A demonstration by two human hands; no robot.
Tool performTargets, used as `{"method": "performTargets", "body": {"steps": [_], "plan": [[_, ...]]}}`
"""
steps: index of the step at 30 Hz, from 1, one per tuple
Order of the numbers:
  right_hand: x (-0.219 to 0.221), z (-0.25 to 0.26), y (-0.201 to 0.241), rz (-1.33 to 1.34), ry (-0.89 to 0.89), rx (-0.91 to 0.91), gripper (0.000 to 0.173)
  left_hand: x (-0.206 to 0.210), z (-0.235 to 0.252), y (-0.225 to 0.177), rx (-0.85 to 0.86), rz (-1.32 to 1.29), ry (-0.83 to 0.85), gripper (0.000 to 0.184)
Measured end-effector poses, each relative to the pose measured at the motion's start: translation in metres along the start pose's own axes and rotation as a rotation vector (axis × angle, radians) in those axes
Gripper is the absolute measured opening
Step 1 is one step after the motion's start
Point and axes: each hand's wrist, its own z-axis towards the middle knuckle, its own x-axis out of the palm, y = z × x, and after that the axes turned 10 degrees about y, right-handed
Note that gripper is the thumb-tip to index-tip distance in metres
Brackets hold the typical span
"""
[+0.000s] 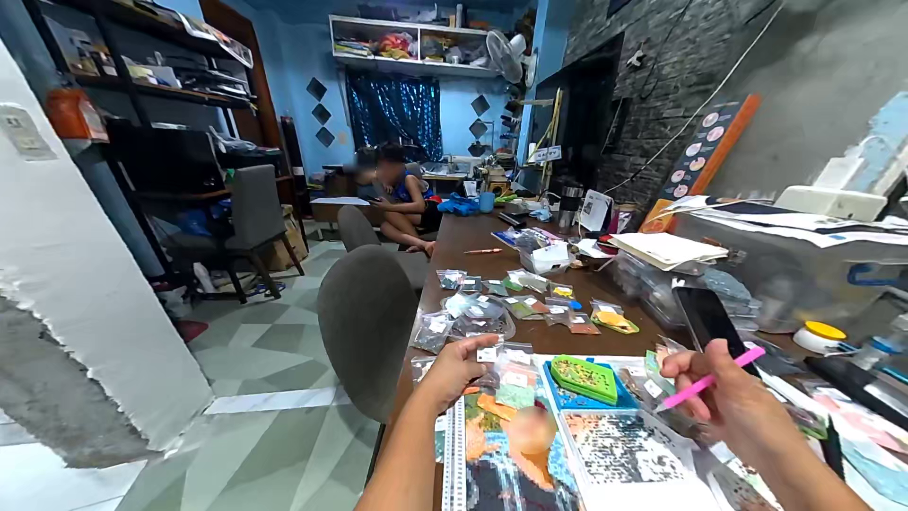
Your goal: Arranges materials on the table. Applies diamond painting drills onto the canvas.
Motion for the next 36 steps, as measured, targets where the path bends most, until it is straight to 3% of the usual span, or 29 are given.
{"method": "performTargets", "body": {"steps": [2, 4, 7, 17, 36], "plan": [[-0.003, -0.005, -0.013, -0.055, 0.004, -0.01, 0.042, -0.002, -0.002, 0.001, 0.011, 0.016, -0.007, 0.045], [-0.007, -0.01, -0.017, -0.143, 0.118, -0.017, 0.021, -0.003, -0.005, 0.001, 0.019, 0.055, -0.015, 0.043], [-0.014, -0.017, -0.01, -0.191, 0.26, 0.01, 0.028, 0.001, -0.004, 0.002, 0.005, 0.11, -0.034, 0.039], [-0.008, -0.02, -0.006, -0.254, 0.464, 0.045, 0.022, 0.002, -0.004, 0.0, -0.083, 0.212, -0.089, 0.029], [-0.011, -0.021, -0.004, -0.378, 0.497, 0.075, 0.021, 0.002, -0.004, -0.002, -0.118, 0.263, -0.1, 0.025]]}}
